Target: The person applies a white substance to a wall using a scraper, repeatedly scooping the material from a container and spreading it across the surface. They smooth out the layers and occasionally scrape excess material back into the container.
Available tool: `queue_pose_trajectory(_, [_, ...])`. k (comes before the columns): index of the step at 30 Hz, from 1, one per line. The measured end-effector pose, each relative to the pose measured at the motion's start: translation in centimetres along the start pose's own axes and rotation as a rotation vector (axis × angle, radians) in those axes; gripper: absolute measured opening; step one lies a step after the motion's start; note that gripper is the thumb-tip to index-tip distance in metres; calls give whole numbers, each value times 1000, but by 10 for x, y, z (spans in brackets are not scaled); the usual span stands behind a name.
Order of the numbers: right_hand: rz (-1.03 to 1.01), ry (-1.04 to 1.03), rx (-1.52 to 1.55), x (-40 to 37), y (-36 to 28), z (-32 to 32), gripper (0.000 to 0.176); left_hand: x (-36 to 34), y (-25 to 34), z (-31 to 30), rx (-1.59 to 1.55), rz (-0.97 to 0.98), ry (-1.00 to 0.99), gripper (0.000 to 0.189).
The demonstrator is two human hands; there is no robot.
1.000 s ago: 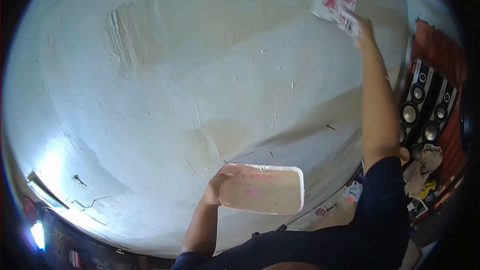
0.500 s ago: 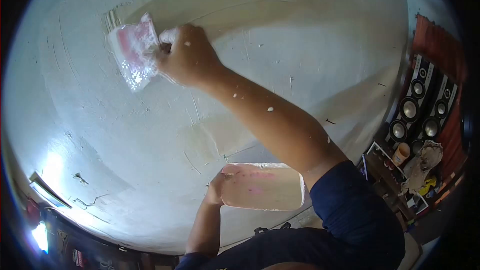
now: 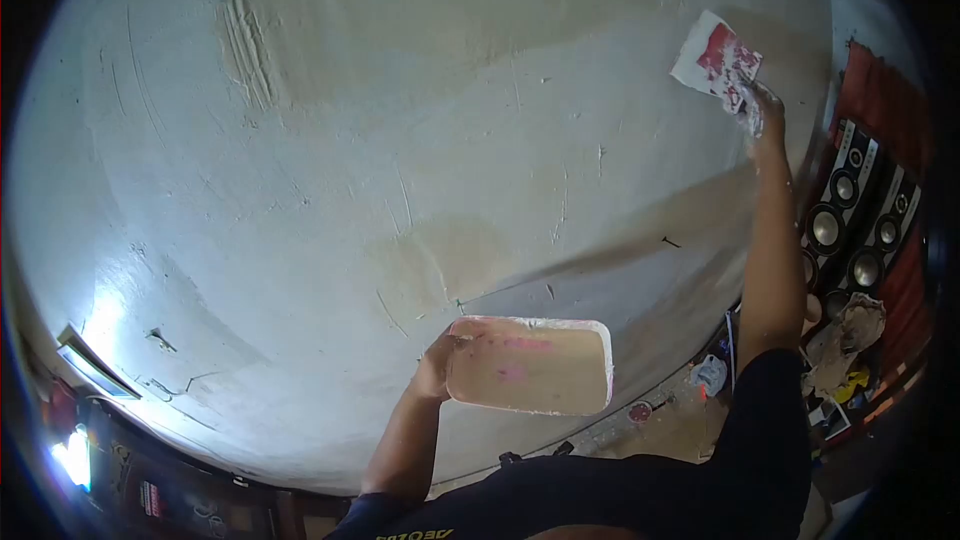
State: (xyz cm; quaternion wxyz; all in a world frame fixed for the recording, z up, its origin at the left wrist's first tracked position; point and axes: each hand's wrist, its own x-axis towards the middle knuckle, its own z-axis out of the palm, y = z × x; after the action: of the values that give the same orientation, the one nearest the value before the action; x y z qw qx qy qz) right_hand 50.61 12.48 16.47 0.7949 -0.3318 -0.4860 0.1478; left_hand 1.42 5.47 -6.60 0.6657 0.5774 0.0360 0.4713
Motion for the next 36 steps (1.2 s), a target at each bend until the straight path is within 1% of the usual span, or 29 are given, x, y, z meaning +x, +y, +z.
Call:
queue_pose_trajectory(2, [-81,-151,84,-33,-8,52,35,-5,-18,-21,77,-166,161,44])
queue_pose_trajectory(4, [-79,-302,304,-82,-26,126,34,-10,-30,-32,136,-160,186,43])
queue_pose_trajectory(5, [-34,-342,219,-103,-31,162,33,-12,-33,-33,200,-149,210,43])
queue_pose_trajectory(6, [-117,-403,111,-132,-51,197,26,-14,-31,-27,197,-152,213,43])
queue_pose_trajectory(7, [-279,-383,167,-137,-11,237,25,-14,-24,-18,156,-130,185,45])
queue_pose_trajectory(8, [-409,-457,-44,-160,-35,258,27,-14,-21,-12,116,-106,157,47])
queue_pose_trajectory(9, [-410,-539,-256,-178,-55,271,23,-18,-22,-13,116,-107,158,47])
queue_pose_trajectory(10, [-430,-529,-102,-188,-51,291,24,-24,-23,-17,160,-108,183,49])
queue_pose_trajectory(11, [-397,-545,-147,-191,-49,299,25,-26,-24,-18,205,-107,207,51])
queue_pose_trajectory(12, [-501,-454,-188,-184,-38,296,25,-21,-6,1,-441,-250,328,53])
queue_pose_trajectory(13, [-602,-363,-230,-175,-31,291,25,-26,-8,-3,-441,-249,329,53])
queue_pose_trajectory(14, [-476,-385,-204,-161,-28,272,24,-34,-14,-10,-187,-185,304,51])
queue_pose_trajectory(15, [-170,-452,-315,-148,-29,244,21,-40,-18,-17,66,-119,276,50])
queue_pose_trajectory(16, [-62,-333,-299,-143,-36,217,19,-43,-16,-23,359,7,148,49])
queue_pose_trajectory(17, [-214,-273,-55,-103,29,185,17,-45,-17,-27,358,8,155,49])
queue_pose_trajectory(18, [-198,-257,-109,-97,22,148,20,-47,-19,-31,229,-67,221,48])
queue_pose_trajectory(19, [31,-224,128,-78,47,108,24,-48,-20,-33,98,-142,285,47])
queue_pose_trajectory(21, [65,-78,81,-76,51,50,27,-42,-11,-22,98,-128,266,44])
queue_pose_trajectory(23, [80,43,128,-102,30,38,25,-37,-2,-11,-116,-141,303,45])
queue_pose_trajectory(26, [116,10,127,-156,-3,46,23,-33,-12,-17,-132,-176,325,48])
queue_pose_trajectory(27, [111,-25,64,-169,5,42,22,-30,-14,-18,-126,-176,328,49])
queue_pose_trajectory(28, [69,-143,6,-189,-7,51,19,-27,-11,-13,-79,-154,277,49])
queue_pose_trajectory(29, [41,-214,-228,-210,-7,51,14,-27,-14,-12,-82,-153,277,49])
queue_pose_trajectory(30, [165,-405,-161,-237,-28,66,9,-24,-16,-11,-59,-146,289,49])
queue_pose_trajectory(31, [-230,-609,-341,-250,-40,86,10,-19,-16,-12,-38,-133,300,48])
queue_pose_trajectory(32, [-415,-833,-468,-257,-40,84,10,-13,-12,-4,-75,-106,233,49])
queue_pose_trajectory(33, [-187,-993,-461,-269,-52,93,6,-8,-14,-3,-75,-96,229,49])
queue_pose_trajectory(35, [-316,-1145,-623,-283,-53,105,12,-2,-16,0,-41,-156,267,50])
queue_pose_trajectory(36, [-351,-1206,-740,-285,-49,106,13,-1,-10,4,96,-68,185,46])
